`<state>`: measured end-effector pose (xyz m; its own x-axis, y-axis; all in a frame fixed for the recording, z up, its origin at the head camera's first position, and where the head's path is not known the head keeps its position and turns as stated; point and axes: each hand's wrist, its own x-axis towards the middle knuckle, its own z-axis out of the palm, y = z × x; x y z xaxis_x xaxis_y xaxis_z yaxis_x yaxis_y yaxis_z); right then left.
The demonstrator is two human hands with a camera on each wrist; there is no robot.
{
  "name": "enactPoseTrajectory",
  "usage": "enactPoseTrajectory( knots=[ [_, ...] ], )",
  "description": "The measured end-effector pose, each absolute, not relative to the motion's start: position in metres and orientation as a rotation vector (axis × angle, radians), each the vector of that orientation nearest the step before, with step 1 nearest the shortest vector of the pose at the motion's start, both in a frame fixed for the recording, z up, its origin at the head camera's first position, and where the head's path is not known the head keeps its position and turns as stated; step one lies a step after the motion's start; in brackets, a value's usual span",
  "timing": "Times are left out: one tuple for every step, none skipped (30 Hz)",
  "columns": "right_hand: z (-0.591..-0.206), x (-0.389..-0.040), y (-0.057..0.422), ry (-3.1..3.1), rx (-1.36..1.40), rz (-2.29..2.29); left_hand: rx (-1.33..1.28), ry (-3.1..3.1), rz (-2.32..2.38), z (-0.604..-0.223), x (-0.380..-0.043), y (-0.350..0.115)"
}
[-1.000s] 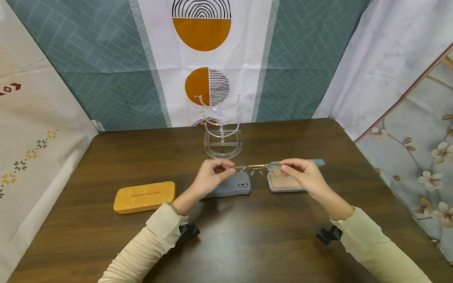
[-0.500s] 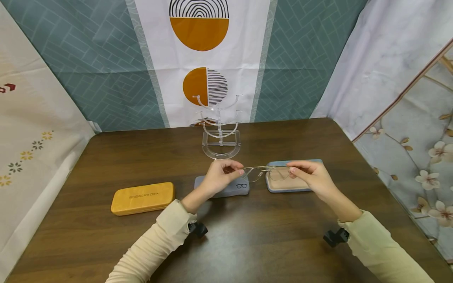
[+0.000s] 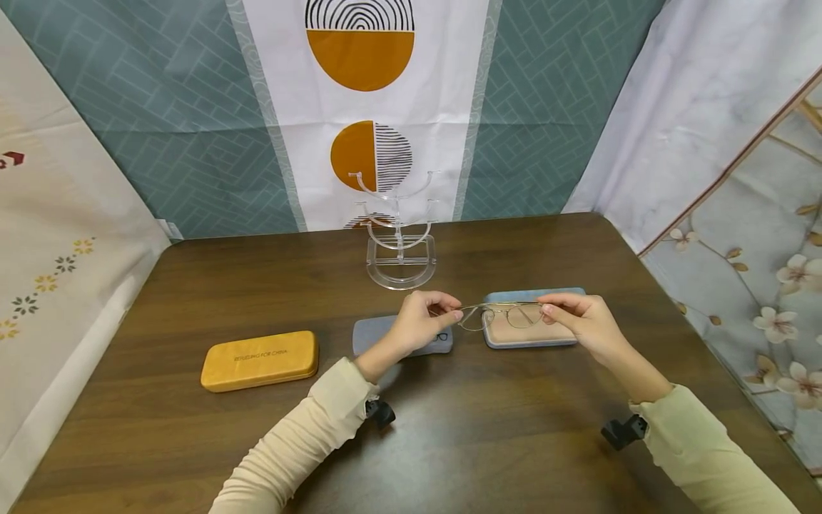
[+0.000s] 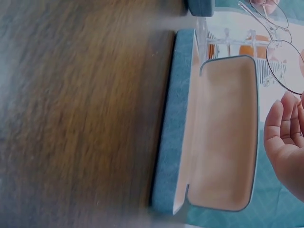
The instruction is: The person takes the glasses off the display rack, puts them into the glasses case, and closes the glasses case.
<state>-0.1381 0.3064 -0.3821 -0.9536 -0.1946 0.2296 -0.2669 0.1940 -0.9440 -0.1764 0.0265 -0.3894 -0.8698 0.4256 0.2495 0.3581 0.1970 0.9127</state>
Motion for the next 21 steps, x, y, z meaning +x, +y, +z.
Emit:
enactPoseTrajectory(
  knots=[
    [-0.382, -0.138, 0.307, -2.383, 0.457, 1.899, 0.785, 2.391, 1.783, -0.390, -0.176, 0.027],
    [-0.383, -0.138, 0.309, -2.385, 0.454, 1.894, 0.790, 2.396, 1.772, -0.390, -0.176, 0.029],
    [-0.384, -0.138, 0.310, -2.387, 0.449, 1.890, 0.794, 2.403, 1.758, -0.390, -0.176, 0.030],
    [-0.384, -0.138, 0.311, -2.389, 0.443, 1.886, 0.795, 2.414, 1.741, -0.391, -0.176, 0.031],
    [-0.385, -0.139, 0.313, -2.390, 0.439, 1.882, 0.796, 2.421, 1.724, -0.391, -0.176, 0.033],
    [-0.386, -0.139, 0.314, -2.393, 0.433, 1.877, 0.797, 2.425, 1.706, -0.392, -0.176, 0.034],
    [-0.387, -0.139, 0.315, -2.397, 0.425, 1.867, 0.798, 2.437, 1.686, -0.392, -0.176, 0.036],
    [-0.388, -0.139, 0.317, -2.401, 0.418, 1.859, 0.802, 2.445, 1.668, -0.393, -0.177, 0.037],
    [-0.388, -0.139, 0.318, -2.404, 0.411, 1.853, 0.803, 2.454, 1.652, -0.394, -0.177, 0.039],
    [-0.389, -0.140, 0.319, -2.409, 0.404, 1.848, 0.802, 2.463, 1.636, -0.395, -0.178, 0.040],
    [-0.390, -0.140, 0.320, -2.416, 0.397, 1.842, 0.802, 2.470, 1.621, -0.396, -0.179, 0.041],
    [-0.390, -0.140, 0.320, -2.421, 0.386, 1.838, 0.803, 2.478, 1.611, -0.397, -0.179, 0.043],
    [-0.391, -0.140, 0.321, -2.426, 0.377, 1.838, 0.805, 2.489, 1.600, -0.398, -0.180, 0.044],
    [-0.392, -0.141, 0.322, -2.432, 0.368, 1.836, 0.807, 2.494, 1.590, -0.399, -0.180, 0.045],
    [-0.392, -0.141, 0.323, -2.437, 0.358, 1.836, 0.805, 2.500, 1.583, -0.399, -0.181, 0.046],
    [-0.393, -0.142, 0.324, -2.445, 0.350, 1.833, 0.802, 2.507, 1.576, -0.400, -0.182, 0.048],
    [-0.394, -0.142, 0.325, -2.453, 0.344, 1.826, 0.796, 2.513, 1.569, -0.400, -0.182, 0.049],
    [-0.394, -0.142, 0.326, -2.459, 0.336, 1.825, 0.793, 2.518, 1.564, -0.400, -0.183, 0.050],
    [-0.395, -0.142, 0.327, -2.467, 0.328, 1.819, 0.788, 2.526, 1.556, -0.401, -0.183, 0.051],
    [-0.396, -0.142, 0.328, -2.474, 0.322, 1.814, 0.785, 2.536, 1.548, -0.401, -0.184, 0.053],
    [-0.396, -0.142, 0.329, -2.478, 0.318, 1.814, 0.786, 2.546, 1.539, -0.401, -0.184, 0.054]
  ],
)
